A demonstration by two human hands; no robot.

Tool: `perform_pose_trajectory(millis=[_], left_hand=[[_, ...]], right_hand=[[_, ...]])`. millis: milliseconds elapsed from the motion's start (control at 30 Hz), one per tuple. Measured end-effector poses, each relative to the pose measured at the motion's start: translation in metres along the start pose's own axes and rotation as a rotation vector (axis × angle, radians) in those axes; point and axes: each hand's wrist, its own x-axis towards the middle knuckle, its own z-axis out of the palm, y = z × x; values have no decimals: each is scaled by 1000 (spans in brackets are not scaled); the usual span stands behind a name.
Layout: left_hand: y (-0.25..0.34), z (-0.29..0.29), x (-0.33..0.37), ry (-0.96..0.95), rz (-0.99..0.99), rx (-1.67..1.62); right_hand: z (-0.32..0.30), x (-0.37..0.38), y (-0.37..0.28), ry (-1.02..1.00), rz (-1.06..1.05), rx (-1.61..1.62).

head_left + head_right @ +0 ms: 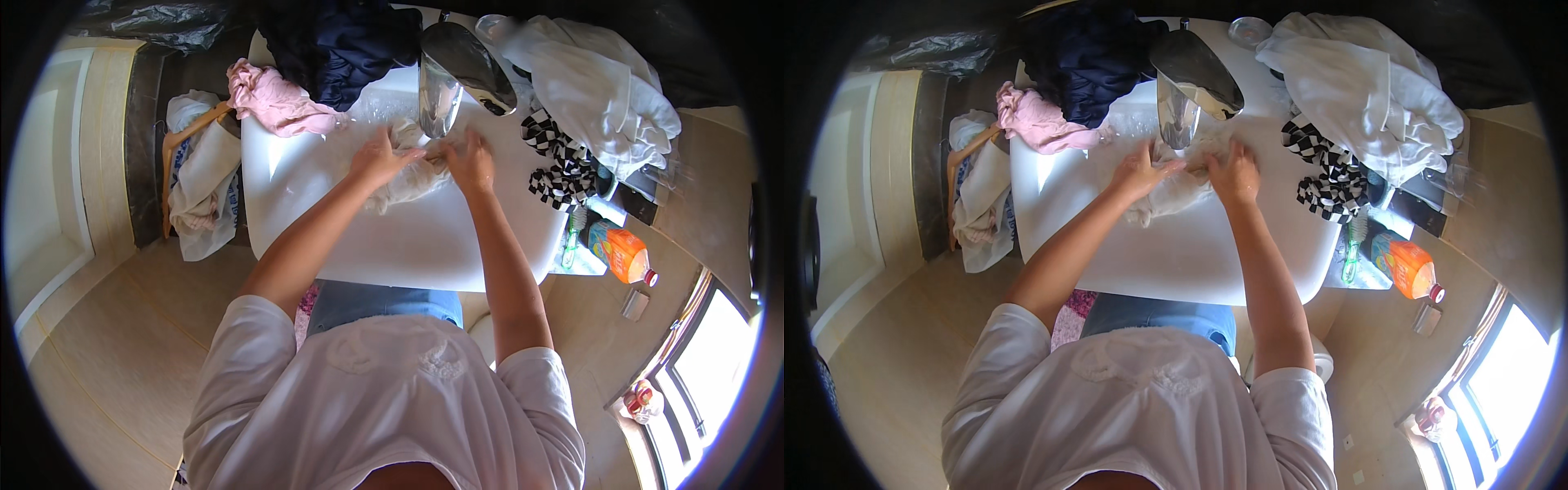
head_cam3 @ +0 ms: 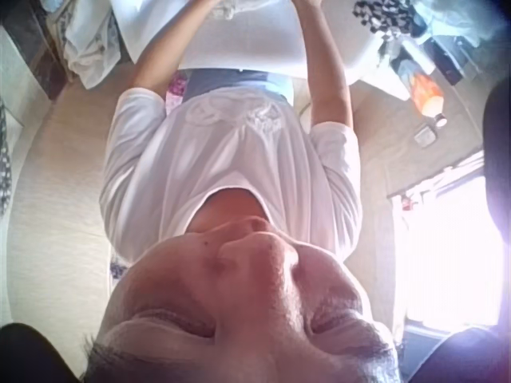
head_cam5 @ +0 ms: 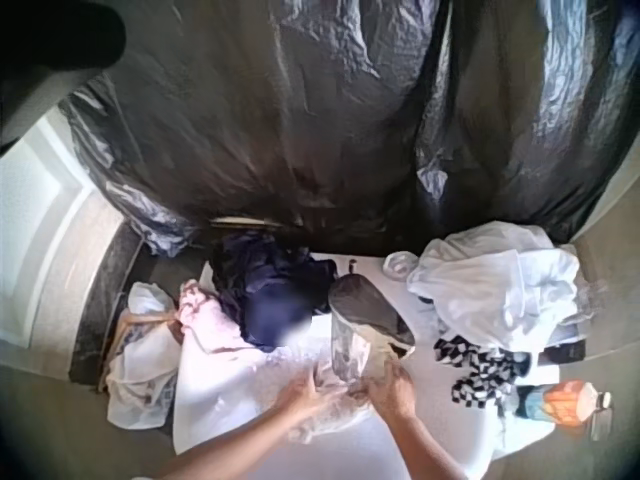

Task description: The person hand washes clothes in a bathroom sink. They wet and rub a dark garment, then switch to a light-colored garment, repeatedly rinsing and wringing both under running water.

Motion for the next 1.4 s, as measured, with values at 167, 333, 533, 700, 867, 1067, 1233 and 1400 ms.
perform_pose_trajectory(millis=[167, 333, 533, 700, 867, 1067, 1233, 1400], left_hand=[[-1, -20, -13, -188, -42, -318], [-7, -26, -47, -146, 6, -869], [9, -76, -72, -10, 136, -1432], [9, -95, -73, 22, 279, -1130], [19, -13, -51, -144, 358, -688], [52, 3, -49, -375, 297, -1256], [28, -57, -79, 41, 337, -1062], [37, -115, -107, 429, 656, -658]], right_hand=[[-36, -12, -13, -245, 168, 964], [-105, -31, -44, -33, 198, 1271], [-165, -33, -74, 78, 131, 1262], [-197, -46, -107, 52, 150, 1362], [-215, -61, -128, -2, 170, 1389], [-228, -69, -127, 46, 43, 1314], [-234, -60, -86, 226, -61, 845], [-223, -59, -69, 260, 5, 510]])
